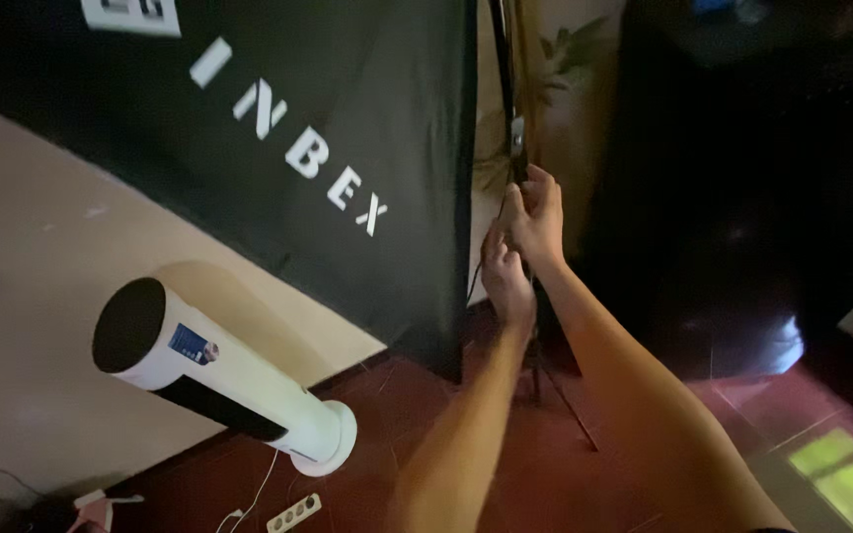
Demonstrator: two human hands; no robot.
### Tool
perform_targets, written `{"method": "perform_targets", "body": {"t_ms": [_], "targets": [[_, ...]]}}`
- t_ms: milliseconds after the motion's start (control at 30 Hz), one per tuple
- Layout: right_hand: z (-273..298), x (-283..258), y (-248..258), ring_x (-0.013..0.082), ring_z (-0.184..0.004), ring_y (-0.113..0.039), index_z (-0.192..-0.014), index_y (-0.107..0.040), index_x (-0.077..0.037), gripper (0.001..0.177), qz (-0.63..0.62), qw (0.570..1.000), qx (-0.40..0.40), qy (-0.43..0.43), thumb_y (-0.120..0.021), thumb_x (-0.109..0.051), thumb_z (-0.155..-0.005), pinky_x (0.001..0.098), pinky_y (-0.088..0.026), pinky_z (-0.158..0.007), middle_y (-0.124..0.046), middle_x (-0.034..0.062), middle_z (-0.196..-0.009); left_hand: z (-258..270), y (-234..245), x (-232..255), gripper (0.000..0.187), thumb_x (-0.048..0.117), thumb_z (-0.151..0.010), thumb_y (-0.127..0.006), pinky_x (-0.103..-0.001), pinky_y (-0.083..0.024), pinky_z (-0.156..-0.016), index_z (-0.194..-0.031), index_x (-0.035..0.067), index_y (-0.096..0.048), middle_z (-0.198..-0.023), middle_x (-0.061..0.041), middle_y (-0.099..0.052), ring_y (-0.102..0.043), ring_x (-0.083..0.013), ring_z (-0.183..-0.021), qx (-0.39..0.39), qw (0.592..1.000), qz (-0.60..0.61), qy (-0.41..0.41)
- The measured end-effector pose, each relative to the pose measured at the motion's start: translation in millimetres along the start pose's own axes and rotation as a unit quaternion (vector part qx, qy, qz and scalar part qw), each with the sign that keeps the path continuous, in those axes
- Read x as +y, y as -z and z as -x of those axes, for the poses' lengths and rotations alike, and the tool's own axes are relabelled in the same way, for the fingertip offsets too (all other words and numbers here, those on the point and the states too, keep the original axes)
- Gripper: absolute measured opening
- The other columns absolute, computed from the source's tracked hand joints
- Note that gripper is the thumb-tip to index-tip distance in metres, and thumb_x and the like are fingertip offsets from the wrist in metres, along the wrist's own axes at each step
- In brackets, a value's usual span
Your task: The person plugs a rice cooker into a wall socket, then walks to another room and plugs a tower fan into a floor power strip. They press buttons on the fan to turn it on, then unplug the fan and replace batteries in a remote control.
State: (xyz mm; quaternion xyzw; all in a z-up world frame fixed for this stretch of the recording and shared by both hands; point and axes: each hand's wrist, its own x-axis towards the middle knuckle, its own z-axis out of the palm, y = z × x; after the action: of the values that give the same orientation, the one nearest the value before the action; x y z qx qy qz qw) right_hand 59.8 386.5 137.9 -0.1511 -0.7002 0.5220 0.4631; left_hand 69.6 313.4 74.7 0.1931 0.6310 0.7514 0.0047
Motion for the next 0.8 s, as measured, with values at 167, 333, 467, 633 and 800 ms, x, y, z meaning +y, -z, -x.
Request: {"method": "perform_targets", "body": {"t_ms": [167,333,467,633,800], "targets": [[-44.7,-11.7,16.4,0.0306,-0.117,-0.058,-0.149,-0.05,-0.007,0.054,0.006,0.999,-0.035,0.005,-0.063,-0.031,-0.102,0.0425,-0.05,-0.103,-0.05,0.0174,-0.128,-7.6,-41.1,85.0,0.071,0.032,-0.095,-0.046,-0.046,-0.04,-0.113,-0.157,0.003,-0.033,-0.155,-0.024,-0.044,-0.048,-0.0385,-0.14,0.024,0.998,0.052,0.0],[-71.7,-18.3,23.7,0.0308,-0.116,-0.056,-0.146,-0.053,-0.007,0.053,0.007,0.995,-0.098,-0.016,-0.063,-0.033,-0.102,0.0423,-0.05,-0.098,-0.047,0.0174,-0.128,-22.5,-48.8,123.8,0.075,0.04,-0.093,-0.054,-0.049,-0.035,-0.114,-0.156,0.005,-0.033,-0.162,-0.021,-0.031,-0.036,-0.0388,-0.146,0.012,0.998,-0.052,-0.037],[-85.5,-22.9,22.0,0.0269,-0.107,-0.068,-0.137,-0.063,-0.005,0.041,-0.054,0.987,-0.151,0.008,-0.061,-0.027,-0.102,0.0386,-0.053,-0.092,-0.072,0.0143,-0.116,-32.8,-51.3,130.9,0.079,0.042,-0.094,-0.056,-0.049,-0.031,-0.119,-0.157,0.0,-0.033,-0.163,-0.025,-0.033,-0.034,-0.0411,-0.15,0.0,0.991,-0.106,-0.087],[-87.4,-14.5,23.3,0.0227,-0.105,-0.068,-0.126,-0.068,-0.003,0.031,-0.086,0.99,-0.116,0.013,-0.066,-0.02,-0.1,0.0344,-0.054,-0.088,-0.071,0.0123,-0.116,-41.9,-55.6,126.4,0.081,0.043,-0.095,-0.056,-0.05,-0.03,-0.118,-0.157,-0.002,-0.031,-0.16,-0.027,-0.031,-0.032,-0.0427,-0.148,-0.012,0.99,-0.12,-0.067],[-84.5,-9.3,21.0,0.0206,-0.102,-0.067,-0.121,-0.066,-0.002,0.027,-0.124,0.986,-0.107,-0.003,-0.069,-0.015,-0.097,0.0344,-0.054,-0.087,-0.071,0.0119,-0.113,-55.3,-55.2,119.6,0.082,0.042,-0.092,-0.059,-0.051,-0.035,-0.117,-0.155,-0.005,-0.035,-0.155,-0.03,-0.04,-0.039,-0.0454,-0.143,-0.004,0.979,-0.162,-0.125]]}}
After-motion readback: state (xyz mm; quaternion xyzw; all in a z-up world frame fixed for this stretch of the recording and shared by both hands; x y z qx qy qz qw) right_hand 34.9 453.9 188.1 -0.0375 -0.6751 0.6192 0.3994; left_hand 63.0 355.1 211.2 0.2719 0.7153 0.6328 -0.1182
